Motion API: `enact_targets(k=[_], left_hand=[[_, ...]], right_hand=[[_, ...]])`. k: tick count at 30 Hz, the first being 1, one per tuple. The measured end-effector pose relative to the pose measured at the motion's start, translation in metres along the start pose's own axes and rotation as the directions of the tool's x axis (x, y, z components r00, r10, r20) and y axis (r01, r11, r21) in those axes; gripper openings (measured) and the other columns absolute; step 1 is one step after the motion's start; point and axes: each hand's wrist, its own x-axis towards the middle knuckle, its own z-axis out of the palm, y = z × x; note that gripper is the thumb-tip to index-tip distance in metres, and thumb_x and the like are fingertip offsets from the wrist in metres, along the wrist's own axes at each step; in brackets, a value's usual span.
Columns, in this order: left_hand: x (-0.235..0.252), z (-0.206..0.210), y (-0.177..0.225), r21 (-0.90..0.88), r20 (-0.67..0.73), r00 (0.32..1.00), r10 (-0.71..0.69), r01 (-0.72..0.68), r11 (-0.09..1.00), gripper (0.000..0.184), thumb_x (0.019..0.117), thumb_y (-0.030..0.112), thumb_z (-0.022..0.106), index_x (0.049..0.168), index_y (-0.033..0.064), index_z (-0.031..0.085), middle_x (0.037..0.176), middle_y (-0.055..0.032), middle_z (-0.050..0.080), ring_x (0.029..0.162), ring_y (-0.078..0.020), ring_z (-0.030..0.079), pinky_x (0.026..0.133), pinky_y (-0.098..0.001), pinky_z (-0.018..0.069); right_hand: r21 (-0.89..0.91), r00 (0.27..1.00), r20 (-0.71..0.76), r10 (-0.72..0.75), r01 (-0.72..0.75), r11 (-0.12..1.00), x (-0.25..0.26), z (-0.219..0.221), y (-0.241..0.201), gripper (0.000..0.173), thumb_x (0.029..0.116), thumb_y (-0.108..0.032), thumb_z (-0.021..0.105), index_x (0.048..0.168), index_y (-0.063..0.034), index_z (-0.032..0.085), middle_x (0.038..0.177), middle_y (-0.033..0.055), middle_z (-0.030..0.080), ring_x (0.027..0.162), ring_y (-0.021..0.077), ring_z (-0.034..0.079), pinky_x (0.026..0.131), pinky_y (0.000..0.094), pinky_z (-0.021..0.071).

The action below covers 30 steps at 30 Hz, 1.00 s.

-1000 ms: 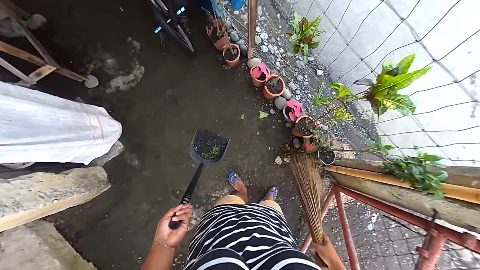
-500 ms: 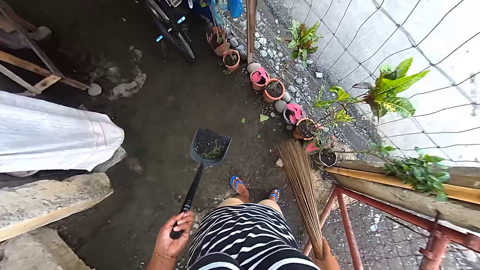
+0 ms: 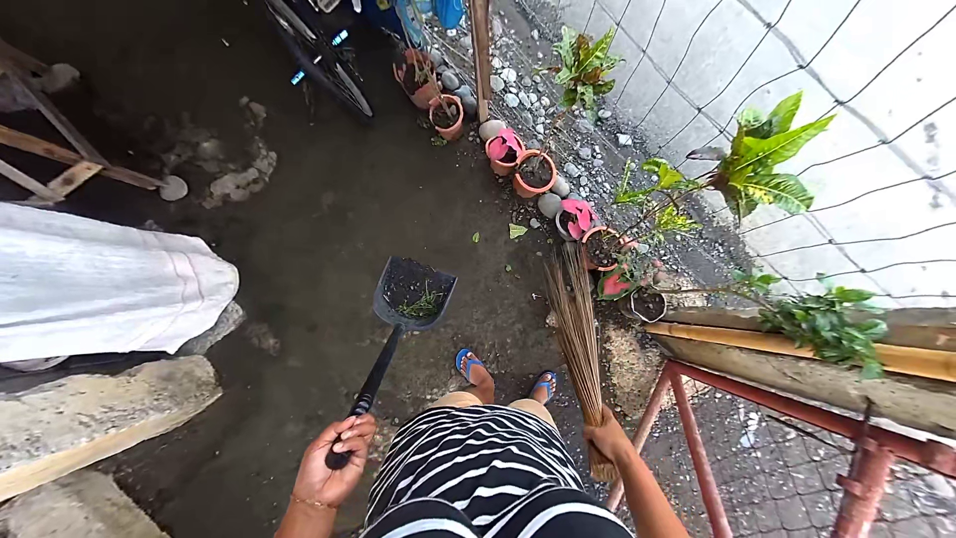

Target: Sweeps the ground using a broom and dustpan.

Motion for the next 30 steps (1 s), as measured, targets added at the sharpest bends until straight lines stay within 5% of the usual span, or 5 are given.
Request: enact_targets(k=[6, 10, 13, 22, 30], left_hand=[[0.003, -0.002, -0.004, -0.017, 0.015, 1.000, -0.004, 0.004, 1.000, 0.031, 0.1021, 0.013, 0.031, 0.091, 0.0008, 0.058, 0.078, -0.0032, 0.063, 0.053, 0.0004, 0.059, 0.045, -0.0075, 0.0477], [0.003, 0.001, -0.003, 0.001, 0.004, 1.000, -0.011, 0.011, 1.000, 0.031, 0.1018, 0.013, 0.031, 0.090, 0.0014, 0.058, 0.077, -0.0028, 0.062, 0.052, 0.0006, 0.059, 0.045, -0.0075, 0.0478], [0.001, -0.003, -0.001, -0.012, 0.011, 1.000, -0.014, 0.014, 1.000, 0.030, 0.1018, 0.013, 0.031, 0.091, 0.0010, 0.057, 0.077, -0.0028, 0.062, 0.052, 0.0006, 0.059, 0.045, -0.0076, 0.0480], [-0.005, -0.015, -0.001, -0.001, 0.027, 1.000, 0.002, -0.002, 1.000, 0.031, 0.1016, 0.014, 0.031, 0.090, 0.0017, 0.058, 0.076, -0.0022, 0.062, 0.052, 0.0008, 0.059, 0.045, -0.0076, 0.0483], [-0.010, -0.032, 0.013, -0.103, 0.045, 0.999, 0.027, -0.022, 0.994, 0.028, 0.1007, 0.013, 0.035, 0.093, -0.0004, 0.058, 0.078, -0.0038, 0.063, 0.053, -0.0003, 0.060, 0.045, -0.0080, 0.0484]], right_hand=[[-0.101, 0.997, -0.014, 0.074, -0.075, 0.992, -0.082, -0.004, 0.077, 0.108, 0.0830, -0.009, 0.081, 0.165, -0.0082, 0.011, 0.140, 0.0343, 0.054, 0.125, 0.0469, 0.059, 0.105, 0.0617, 0.0462], [0.065, 0.992, -0.064, 0.111, -0.107, 0.992, -0.054, 0.005, 0.089, 0.087, 0.0826, -0.004, 0.080, 0.156, -0.0039, 0.033, 0.130, 0.0304, 0.060, 0.113, 0.0412, 0.064, 0.096, 0.0586, 0.0511], [0.169, 0.990, -0.068, 0.123, -0.110, 0.980, -0.016, 0.010, 0.065, 0.069, 0.0904, -0.009, 0.075, 0.149, -0.0006, 0.039, 0.121, 0.0279, 0.063, 0.102, 0.0370, 0.067, 0.089, 0.0543, 0.0544], [-0.183, 0.975, 0.219, -0.033, 0.074, 0.980, 0.051, 0.083, -0.098, 0.085, 0.0889, -0.020, 0.076, 0.156, -0.0013, 0.026, 0.137, 0.0267, 0.056, 0.123, 0.0357, 0.060, 0.104, 0.0520, 0.0488], [-0.070, 0.974, 0.147, -0.171, 0.183, 0.981, -0.047, -0.001, -0.061, 0.083, 0.0834, -0.006, 0.078, 0.155, -0.0087, 0.037, 0.129, 0.0260, 0.062, 0.111, 0.0377, 0.065, 0.095, 0.0566, 0.0536]])
